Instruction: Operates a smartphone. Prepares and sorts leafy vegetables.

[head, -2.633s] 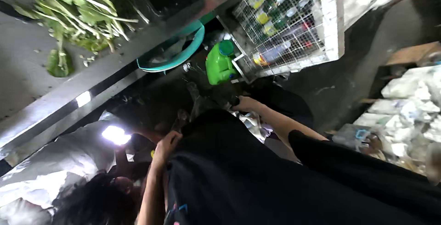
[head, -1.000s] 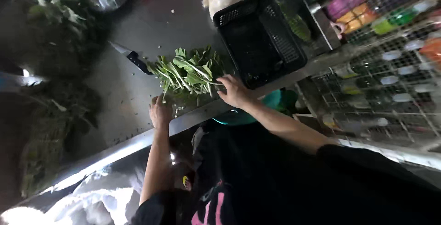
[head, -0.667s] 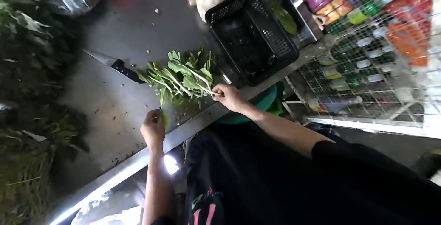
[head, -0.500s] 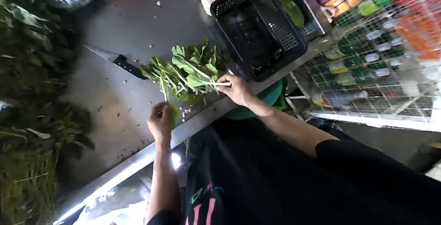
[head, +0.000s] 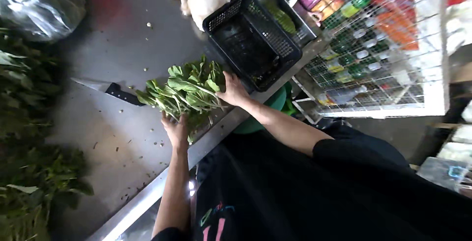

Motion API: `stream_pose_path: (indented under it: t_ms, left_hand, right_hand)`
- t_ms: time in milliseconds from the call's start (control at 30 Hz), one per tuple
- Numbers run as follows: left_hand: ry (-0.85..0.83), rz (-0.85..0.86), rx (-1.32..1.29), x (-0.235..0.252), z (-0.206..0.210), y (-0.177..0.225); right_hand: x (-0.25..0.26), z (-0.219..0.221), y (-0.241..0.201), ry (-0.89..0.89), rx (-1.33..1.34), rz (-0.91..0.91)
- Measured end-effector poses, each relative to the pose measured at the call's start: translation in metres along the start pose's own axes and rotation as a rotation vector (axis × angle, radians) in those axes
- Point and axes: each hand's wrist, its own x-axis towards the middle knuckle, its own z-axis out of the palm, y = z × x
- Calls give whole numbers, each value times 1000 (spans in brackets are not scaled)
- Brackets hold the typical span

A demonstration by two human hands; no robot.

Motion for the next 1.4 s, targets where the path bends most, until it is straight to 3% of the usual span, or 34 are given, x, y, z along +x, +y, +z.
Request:
stream_pose_path:
  t_ms: [133,233,333,467,667,800,1000,1233,1400]
  left_hand:
    - [-14,-89,-105,1,-2,12]
    - [-10,-111,-160,3,-3,12]
    - [-22,-117,-192,4,-3,11]
    - [-56,-114,-203,-1,-4,14]
    - [-90,-96,-116,2,5,20]
    - [-97,-149,-135,5,14,27]
    - [23,-136,-74,14,19,17]
    - [89,-87,420,25,25,24]
    - [101,-115,396,26,24,21]
  right_hand:
    - [16,0,-2,-64,223,163]
    - [16,7,-10,-67,239,159]
    - [7,14,-33,-130,421,177]
    - [-11,26,-70,-259,560,100]
    - [-45,32,-97,-438,483,-55]
    - [-54,39,-92,-612,605,-121]
    - [-52,53,-81,-687,593,-119]
    - [-43,32,-77,-656,519,-164]
    - [-2,23,-66,-258,274,-241]
